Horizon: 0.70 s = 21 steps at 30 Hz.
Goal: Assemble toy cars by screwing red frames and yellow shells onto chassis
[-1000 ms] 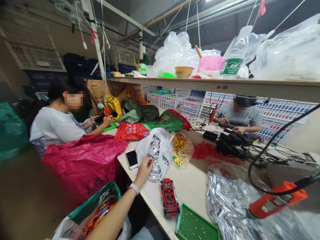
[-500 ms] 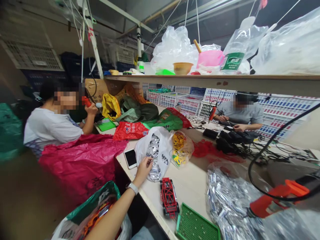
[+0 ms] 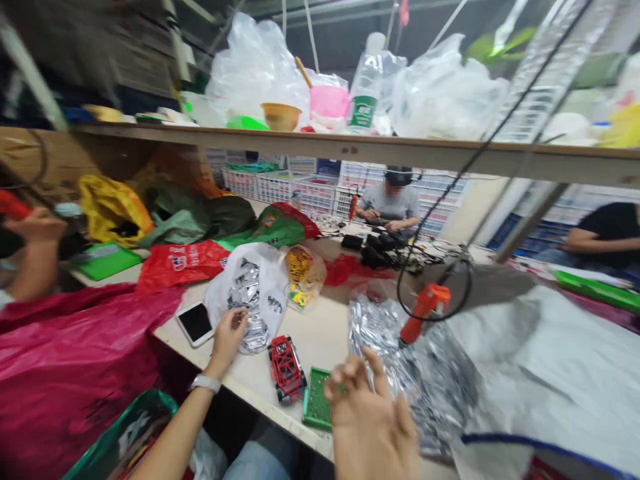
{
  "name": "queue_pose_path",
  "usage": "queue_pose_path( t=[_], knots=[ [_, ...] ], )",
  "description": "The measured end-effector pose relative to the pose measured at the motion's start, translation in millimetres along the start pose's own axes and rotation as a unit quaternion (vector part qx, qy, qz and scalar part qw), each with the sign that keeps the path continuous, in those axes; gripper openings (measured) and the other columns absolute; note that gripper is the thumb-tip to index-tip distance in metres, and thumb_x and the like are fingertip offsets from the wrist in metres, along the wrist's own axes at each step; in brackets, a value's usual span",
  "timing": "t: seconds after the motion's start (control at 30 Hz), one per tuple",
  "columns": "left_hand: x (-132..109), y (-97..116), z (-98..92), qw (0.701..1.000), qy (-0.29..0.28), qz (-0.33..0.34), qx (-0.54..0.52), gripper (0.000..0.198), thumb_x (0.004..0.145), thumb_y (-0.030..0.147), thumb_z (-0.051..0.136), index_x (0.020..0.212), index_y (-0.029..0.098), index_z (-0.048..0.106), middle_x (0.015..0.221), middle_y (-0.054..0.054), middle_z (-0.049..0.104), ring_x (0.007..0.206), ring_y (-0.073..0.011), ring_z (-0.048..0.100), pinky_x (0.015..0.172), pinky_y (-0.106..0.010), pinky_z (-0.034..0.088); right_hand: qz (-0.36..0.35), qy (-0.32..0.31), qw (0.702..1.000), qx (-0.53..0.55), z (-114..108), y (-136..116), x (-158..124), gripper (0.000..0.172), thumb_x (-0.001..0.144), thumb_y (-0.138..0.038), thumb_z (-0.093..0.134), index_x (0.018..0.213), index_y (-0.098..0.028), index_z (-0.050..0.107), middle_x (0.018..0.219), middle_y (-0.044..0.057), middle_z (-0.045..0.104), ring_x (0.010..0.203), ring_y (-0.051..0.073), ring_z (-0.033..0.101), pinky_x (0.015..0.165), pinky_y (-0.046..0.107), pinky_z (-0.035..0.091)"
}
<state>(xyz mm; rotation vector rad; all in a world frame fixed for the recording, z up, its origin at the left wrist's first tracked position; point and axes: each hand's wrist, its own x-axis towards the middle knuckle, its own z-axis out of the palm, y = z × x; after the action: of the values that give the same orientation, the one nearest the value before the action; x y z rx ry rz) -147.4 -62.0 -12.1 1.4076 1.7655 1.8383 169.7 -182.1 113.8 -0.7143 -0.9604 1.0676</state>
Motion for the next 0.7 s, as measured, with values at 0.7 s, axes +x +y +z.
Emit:
queue_pose_path(
  t=[0.7],
  knots=[
    [-85.6, 149.4, 21.4, 0.949, -0.155, -0.143, -0.236, 0.043, 0.079, 0.055, 0.080, 0.100, 0.020, 0.067, 0.084, -0.007, 0.080, 0.080, -0.0212, 0.077, 0.071, -0.027, 0.061, 0.220, -0.087, 0.858, 0.457, 50.7, -11.6, -7.4, 0.043, 0.090, -0.053, 0.066, 0.124, -0.027, 0.073, 0.095, 0.003, 0.074, 0.072, 0.016, 0.067, 0.062, 0.028, 0.053]
  ],
)
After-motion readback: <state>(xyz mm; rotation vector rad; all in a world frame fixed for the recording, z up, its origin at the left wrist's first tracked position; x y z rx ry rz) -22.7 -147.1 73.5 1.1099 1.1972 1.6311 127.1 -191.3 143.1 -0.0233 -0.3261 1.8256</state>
